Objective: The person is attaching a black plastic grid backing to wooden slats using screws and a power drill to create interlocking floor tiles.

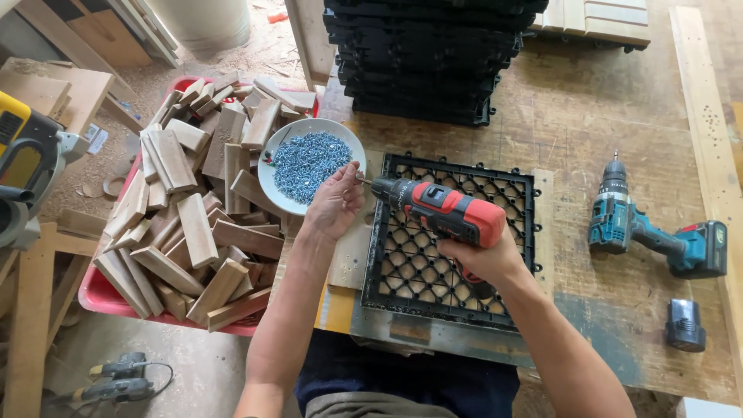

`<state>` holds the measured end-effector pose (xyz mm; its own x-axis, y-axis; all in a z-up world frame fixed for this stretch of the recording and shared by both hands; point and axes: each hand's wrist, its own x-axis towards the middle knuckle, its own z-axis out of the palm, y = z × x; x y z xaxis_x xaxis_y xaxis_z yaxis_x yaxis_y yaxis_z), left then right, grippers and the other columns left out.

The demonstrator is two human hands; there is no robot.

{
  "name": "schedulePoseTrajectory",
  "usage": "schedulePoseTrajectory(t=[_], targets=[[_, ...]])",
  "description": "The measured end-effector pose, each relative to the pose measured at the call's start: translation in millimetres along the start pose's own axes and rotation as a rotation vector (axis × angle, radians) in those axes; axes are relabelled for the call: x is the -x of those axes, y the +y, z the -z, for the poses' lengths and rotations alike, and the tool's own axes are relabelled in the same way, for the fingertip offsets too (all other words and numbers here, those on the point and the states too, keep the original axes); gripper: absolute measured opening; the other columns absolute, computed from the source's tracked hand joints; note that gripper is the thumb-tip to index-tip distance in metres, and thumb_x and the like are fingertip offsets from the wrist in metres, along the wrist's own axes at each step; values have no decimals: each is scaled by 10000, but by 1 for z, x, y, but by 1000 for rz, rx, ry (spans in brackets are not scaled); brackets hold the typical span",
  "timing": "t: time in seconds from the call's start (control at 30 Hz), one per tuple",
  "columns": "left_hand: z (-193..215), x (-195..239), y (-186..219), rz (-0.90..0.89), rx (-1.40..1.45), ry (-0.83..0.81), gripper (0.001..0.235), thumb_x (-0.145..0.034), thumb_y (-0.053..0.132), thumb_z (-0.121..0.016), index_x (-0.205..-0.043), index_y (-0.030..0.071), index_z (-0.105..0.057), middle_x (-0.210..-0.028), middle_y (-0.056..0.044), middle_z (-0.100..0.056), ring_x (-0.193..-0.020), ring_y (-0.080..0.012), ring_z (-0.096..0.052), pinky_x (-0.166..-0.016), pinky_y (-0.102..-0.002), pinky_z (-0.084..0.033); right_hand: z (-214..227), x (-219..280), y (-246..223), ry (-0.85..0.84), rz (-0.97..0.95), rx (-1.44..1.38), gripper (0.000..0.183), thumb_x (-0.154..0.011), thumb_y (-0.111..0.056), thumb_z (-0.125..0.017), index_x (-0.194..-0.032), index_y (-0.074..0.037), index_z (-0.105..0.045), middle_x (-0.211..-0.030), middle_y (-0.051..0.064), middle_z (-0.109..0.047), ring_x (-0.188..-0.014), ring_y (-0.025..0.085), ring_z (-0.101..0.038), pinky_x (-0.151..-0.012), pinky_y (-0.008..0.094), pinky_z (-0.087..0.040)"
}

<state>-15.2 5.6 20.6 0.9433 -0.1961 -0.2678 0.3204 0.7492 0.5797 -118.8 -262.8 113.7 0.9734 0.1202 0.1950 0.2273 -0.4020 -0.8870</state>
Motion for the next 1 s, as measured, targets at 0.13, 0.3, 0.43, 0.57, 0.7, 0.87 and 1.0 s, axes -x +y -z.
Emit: schedulePoseTrajectory(t=[0.13, 0.3, 0.43, 0.57, 0.7, 0.87, 1.0], targets=[[7, 0, -5, 4, 2, 10, 160, -999, 218, -709, -1128, 124, -691, -819, 33, -641, -556, -4, -378, -491, -121, -294, -1, 2, -7, 29, -45, 0, 270, -597, -25, -922, -760, 51, -721, -574, 144, -661, -579, 114, -575, -543, 292, -523], [4, 1, -9, -44, -32, 58, 135, -991, 207, -724, -1092, 120, -699, -786, 32, -648, -541, -4, -371, -476, -129, -296, -4, -3, -14, 44, -75, 14, 299, -590, -61, -933, -733, 54, -697, -571, 156, -651, -554, 136, -577, -524, 316, -510], [-9, 8, -10, -73, -44, 112, 126, -973, 195, -750, -1057, 111, -708, -755, 40, -616, -532, 4, -370, -474, -127, -299, -1, -3, -4, 19, -83, 6, 265, -596, -40, -914, -720, 37, -693, -557, 125, -620, -575, 105, -533, -528, 282, -502], [-8, 3, -18, -86, -63, 166, 116, -967, 189, -763, -1028, 107, -710, -737, 49, -604, -514, 7, -365, -463, -132, -306, 1, -4, 1, -6, -74, 40, 237, -600, -19, -891, -713, 37, -690, -552, 130, -620, -574, 112, -531, -535, 297, -506], [-11, 1, -20, -95, -57, 205, 113, -963, 176, -767, -1001, 89, -706, -726, 41, -597, -509, 7, -371, -463, -133, -310, 1, -8, 2, -25, -108, 56, 237, -606, -30, -893, -700, 37, -686, -550, 137, -635, -558, 129, -550, -534, 308, -507], [-12, 1, -20, -104, -105, 213, 121, -955, 169, -776, -998, 78, -709, -697, 58, -561, -498, 9, -390, -455, -139, -325, 2, -9, 13, -39, -112, 41, 211, -618, -14, -861, -691, 32, -669, -549, 132, -627, -561, 132, -538, -543, 307, -497], [-10, 2, -22, -112, -139, 225, 125, -952, 168, -779, -1002, 73, -715, -680, 57, -544, -491, 7, -397, -450, -141, -333, -2, -9, 8, -28, -105, 20, 218, -614, -4, -863, -689, 43, -664, -543, 146, -620, -559, 135, -548, -533, 310, -494]])
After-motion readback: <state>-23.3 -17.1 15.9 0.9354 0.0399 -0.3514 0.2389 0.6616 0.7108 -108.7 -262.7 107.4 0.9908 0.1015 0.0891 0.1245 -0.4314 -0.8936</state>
